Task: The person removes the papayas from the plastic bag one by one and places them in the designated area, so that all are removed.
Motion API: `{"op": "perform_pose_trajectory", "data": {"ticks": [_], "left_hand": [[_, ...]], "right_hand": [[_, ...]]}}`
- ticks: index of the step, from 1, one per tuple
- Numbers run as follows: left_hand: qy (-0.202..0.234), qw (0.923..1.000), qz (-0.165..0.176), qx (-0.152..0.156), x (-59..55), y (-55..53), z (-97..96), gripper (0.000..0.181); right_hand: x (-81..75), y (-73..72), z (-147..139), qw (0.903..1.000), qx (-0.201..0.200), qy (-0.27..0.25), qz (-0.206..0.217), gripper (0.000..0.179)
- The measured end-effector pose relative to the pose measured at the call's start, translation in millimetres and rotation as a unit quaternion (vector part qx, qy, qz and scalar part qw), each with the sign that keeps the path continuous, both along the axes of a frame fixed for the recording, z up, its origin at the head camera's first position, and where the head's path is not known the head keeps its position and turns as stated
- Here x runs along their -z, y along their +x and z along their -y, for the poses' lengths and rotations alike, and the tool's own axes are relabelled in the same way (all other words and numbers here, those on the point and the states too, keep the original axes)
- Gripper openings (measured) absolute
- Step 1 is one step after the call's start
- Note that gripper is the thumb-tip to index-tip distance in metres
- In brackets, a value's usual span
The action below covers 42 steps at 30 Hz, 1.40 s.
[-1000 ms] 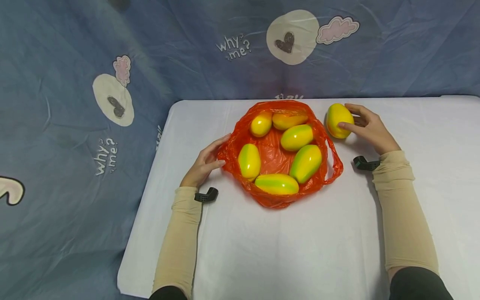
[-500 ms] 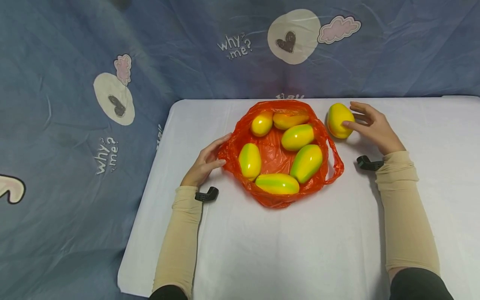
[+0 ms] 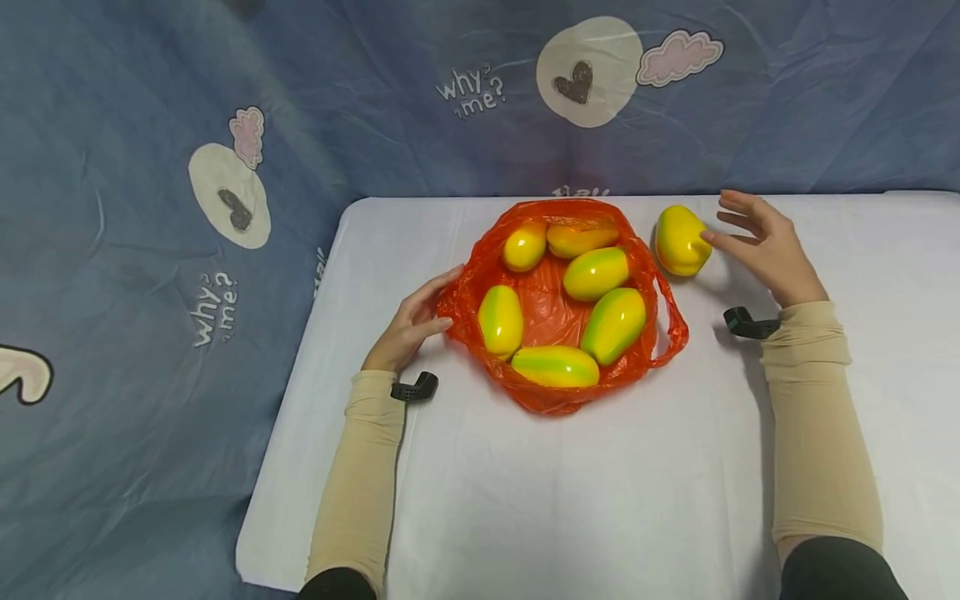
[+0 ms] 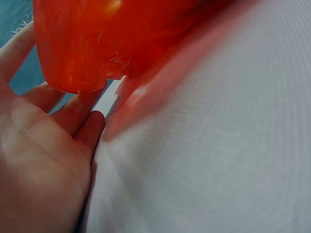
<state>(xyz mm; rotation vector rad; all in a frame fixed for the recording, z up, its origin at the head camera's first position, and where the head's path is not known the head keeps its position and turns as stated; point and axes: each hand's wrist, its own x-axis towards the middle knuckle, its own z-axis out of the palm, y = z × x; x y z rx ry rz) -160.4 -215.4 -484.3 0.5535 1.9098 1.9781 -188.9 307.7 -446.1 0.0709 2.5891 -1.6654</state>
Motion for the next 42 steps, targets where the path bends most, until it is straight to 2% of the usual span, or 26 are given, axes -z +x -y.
{"op": "perform_pose_trajectory", "data": {"ticks": [10, 19, 26, 37, 42], "left_hand": [[0.003, 1.0, 0.001, 0.0, -0.4, -0.3, 0.3, 0.069], [-0.002, 1.0, 0.002, -0.002, -0.8, 0.9, 0.4, 0.069], [-0.002, 1.0, 0.002, -0.002, -1.1, 0.8, 0.6, 0.069], [-0.009, 0.9999, 0.003, -0.006, -2.2, 1.1, 1.4, 0.069], [-0.008, 0.9999, 0.004, -0.004, -2.0, 0.6, 1.3, 0.069]], "right_hand": [[-24.3, 7.7, 9.6, 0.9998, 0.011, 0.003, -0.017, 0.074], [-43.0, 18.1, 26.5, 0.9974, -0.008, 0.001, -0.071, 0.069], [-53.6, 23.9, 40.0, 0.9954, -0.019, 0.022, -0.091, 0.067], [-66.5, 32.5, 73.1, 0.993, -0.063, 0.056, -0.083, 0.062], [-73.8, 35.3, 89.5, 0.9934, -0.083, 0.059, -0.053, 0.063]]}}
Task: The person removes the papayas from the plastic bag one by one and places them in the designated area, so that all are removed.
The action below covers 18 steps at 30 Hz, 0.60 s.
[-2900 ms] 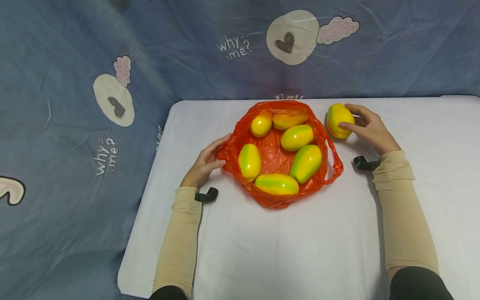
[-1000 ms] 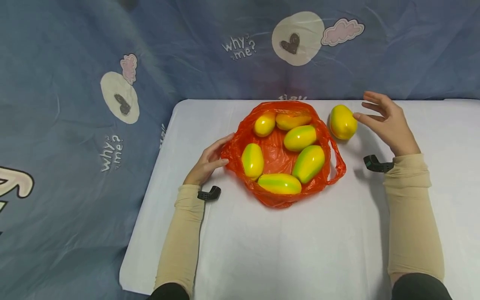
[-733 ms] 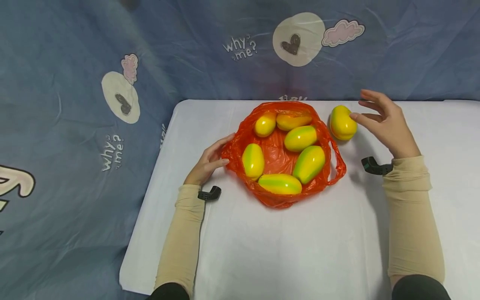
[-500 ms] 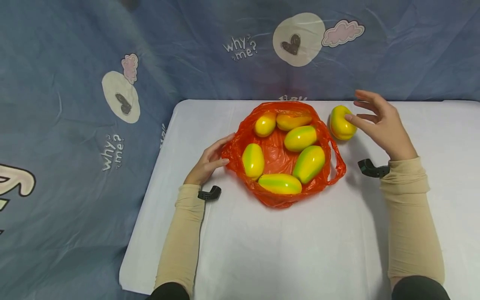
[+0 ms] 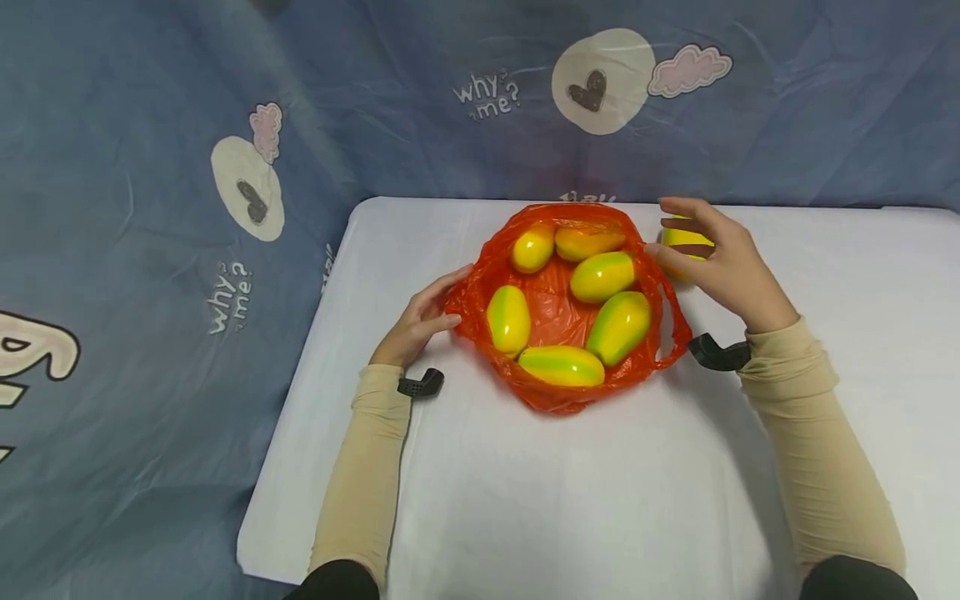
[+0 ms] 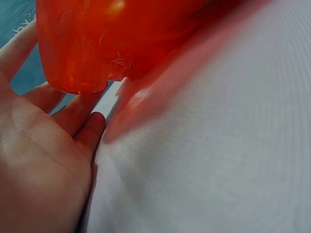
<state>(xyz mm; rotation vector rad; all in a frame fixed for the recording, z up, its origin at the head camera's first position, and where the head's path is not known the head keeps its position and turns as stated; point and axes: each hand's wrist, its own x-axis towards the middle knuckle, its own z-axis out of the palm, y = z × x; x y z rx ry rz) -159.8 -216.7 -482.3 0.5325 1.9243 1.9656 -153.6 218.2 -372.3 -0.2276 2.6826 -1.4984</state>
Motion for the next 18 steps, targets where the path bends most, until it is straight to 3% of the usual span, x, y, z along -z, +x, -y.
{"op": "perform_pose_trajectory", "data": {"ticks": [3, 11, 18], "left_hand": [[0.003, 1.0, -0.001, 0.001, 0.2, -0.3, 0.2, 0.069], [0.01, 0.9999, -0.006, 0.005, 1.7, -1.3, 0.6, 0.068], [0.011, 0.9999, -0.002, 0.005, 1.3, -1.0, -0.4, 0.068]], "right_hand": [[-4.3, 1.7, 8.2, 0.9997, -0.016, 0.011, 0.015, 0.064], [-8.6, 1.0, 35.5, 0.9972, -0.07, 0.026, 0.004, 0.063], [-4.0, -1.5, 63.9, 0.9906, -0.129, 0.009, 0.046, 0.069]]}}
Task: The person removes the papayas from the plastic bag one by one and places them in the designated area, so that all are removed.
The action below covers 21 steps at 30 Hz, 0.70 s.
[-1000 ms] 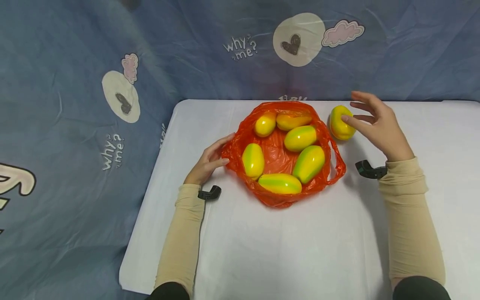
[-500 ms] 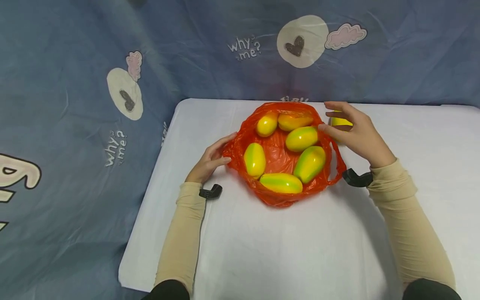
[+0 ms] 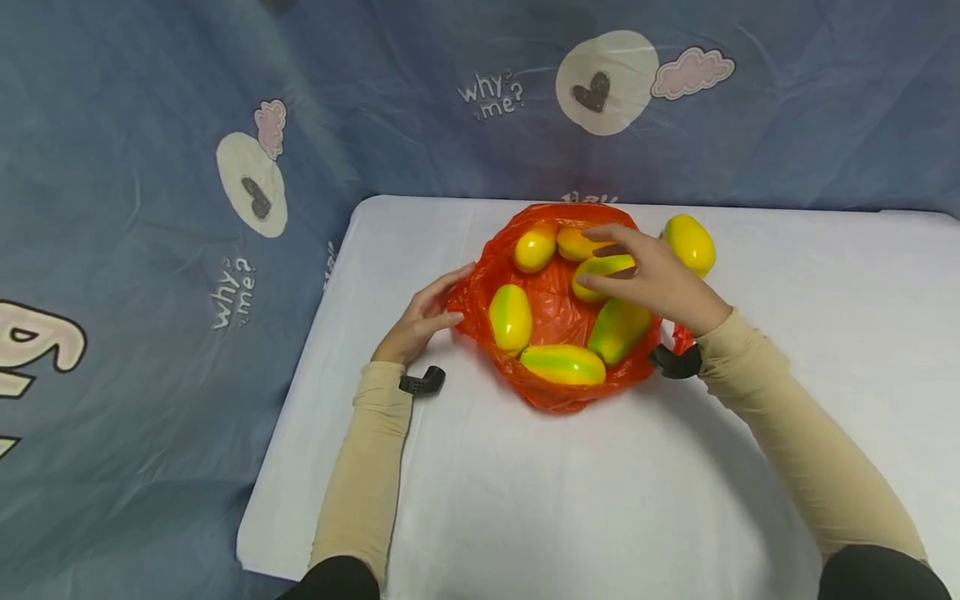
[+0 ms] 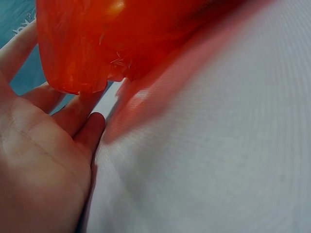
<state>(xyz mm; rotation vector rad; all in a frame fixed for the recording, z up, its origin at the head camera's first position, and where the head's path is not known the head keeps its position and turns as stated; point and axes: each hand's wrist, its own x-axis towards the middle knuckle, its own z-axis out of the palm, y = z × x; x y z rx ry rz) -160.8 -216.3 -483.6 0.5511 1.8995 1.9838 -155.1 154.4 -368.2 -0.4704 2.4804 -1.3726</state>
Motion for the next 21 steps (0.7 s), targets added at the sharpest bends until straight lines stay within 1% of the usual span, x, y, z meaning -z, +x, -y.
{"op": "perform_pose_trajectory", "data": {"ticks": [3, 8, 15, 17, 21], "left_hand": [[0.001, 1.0, -0.001, 0.001, -0.4, -0.3, 0.6, 0.068], [0.003, 1.0, -0.002, 0.003, 0.1, -0.9, 0.7, 0.068], [0.004, 1.0, 0.0, 0.001, -0.7, -1.1, 1.0, 0.068], [0.004, 1.0, 0.0, 0.001, -1.2, -1.0, 0.9, 0.068], [0.005, 1.0, 0.001, 0.003, -0.3, -0.9, 1.0, 0.068]], "right_hand": [[1.5, -1.9, 8.0, 0.9998, -0.017, 0.004, 0.003, 0.069], [2.4, -4.2, 16.5, 0.999, -0.043, 0.016, -0.005, 0.067], [3.1, -7.0, 31.5, 0.9939, -0.082, 0.07, -0.024, 0.069], [2.6, -6.8, 35.7, 0.9926, -0.089, 0.079, -0.024, 0.069], [4.5, -7.6, 44.1, 0.9908, -0.106, 0.081, -0.02, 0.069]]}}
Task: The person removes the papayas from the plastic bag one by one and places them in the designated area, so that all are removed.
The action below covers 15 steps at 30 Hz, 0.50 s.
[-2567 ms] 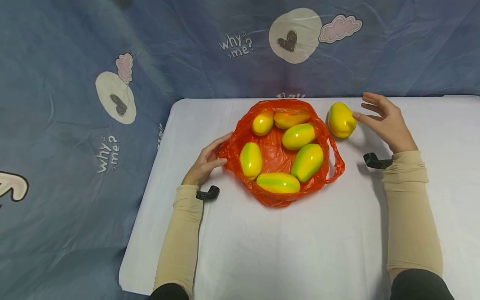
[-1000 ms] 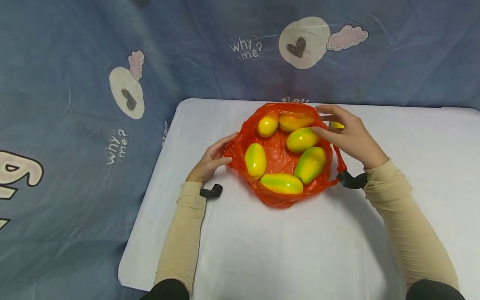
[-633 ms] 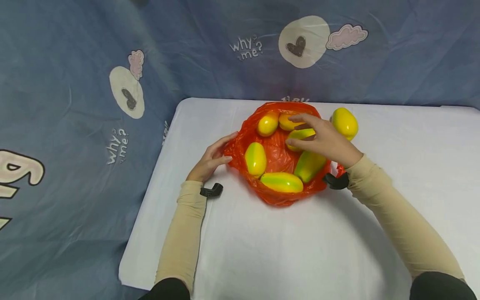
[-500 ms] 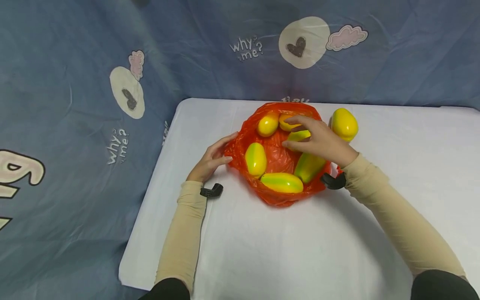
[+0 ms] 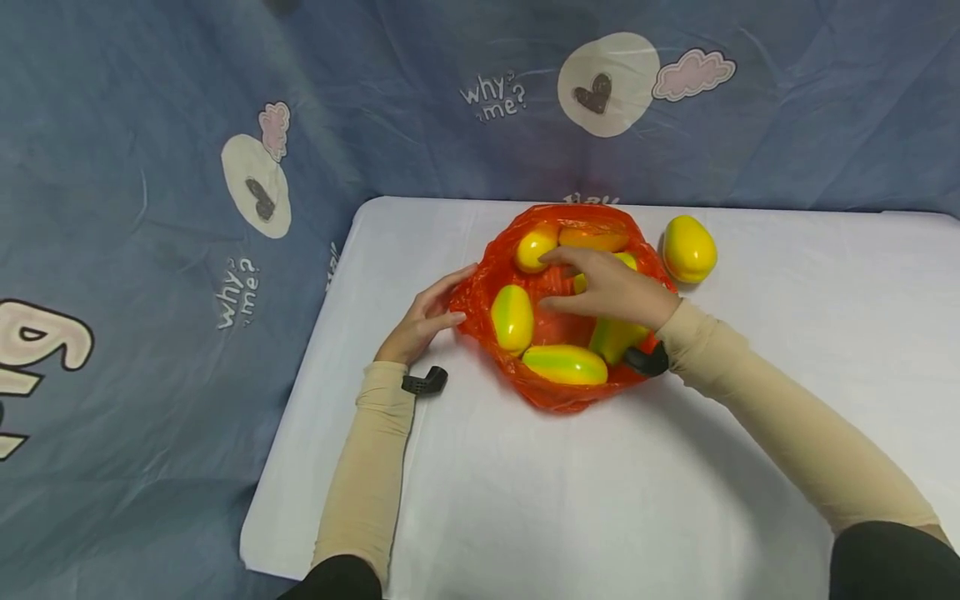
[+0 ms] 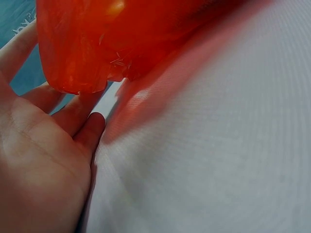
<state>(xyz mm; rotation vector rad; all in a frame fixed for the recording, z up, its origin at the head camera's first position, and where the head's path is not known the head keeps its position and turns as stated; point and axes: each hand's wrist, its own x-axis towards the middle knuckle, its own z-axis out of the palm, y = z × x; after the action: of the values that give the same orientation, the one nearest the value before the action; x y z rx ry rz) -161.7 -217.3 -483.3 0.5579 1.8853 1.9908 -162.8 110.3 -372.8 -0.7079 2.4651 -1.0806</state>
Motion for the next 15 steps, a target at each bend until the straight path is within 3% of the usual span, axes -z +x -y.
{"op": "perform_pose_trajectory", "data": {"ticks": [6, 15], "left_hand": [[0.0, 1.0, 0.004, -0.001, 1.8, -0.2, 0.7, 0.068], [0.01, 0.9999, -0.003, 0.003, 1.9, -0.5, 0.4, 0.067]], "right_hand": [[8.2, -4.3, 11.6, 0.9993, -0.035, 0.014, -0.01, 0.071], [11.1, -6.6, 28.1, 0.9981, -0.043, 0.043, 0.012, 0.073]]}}
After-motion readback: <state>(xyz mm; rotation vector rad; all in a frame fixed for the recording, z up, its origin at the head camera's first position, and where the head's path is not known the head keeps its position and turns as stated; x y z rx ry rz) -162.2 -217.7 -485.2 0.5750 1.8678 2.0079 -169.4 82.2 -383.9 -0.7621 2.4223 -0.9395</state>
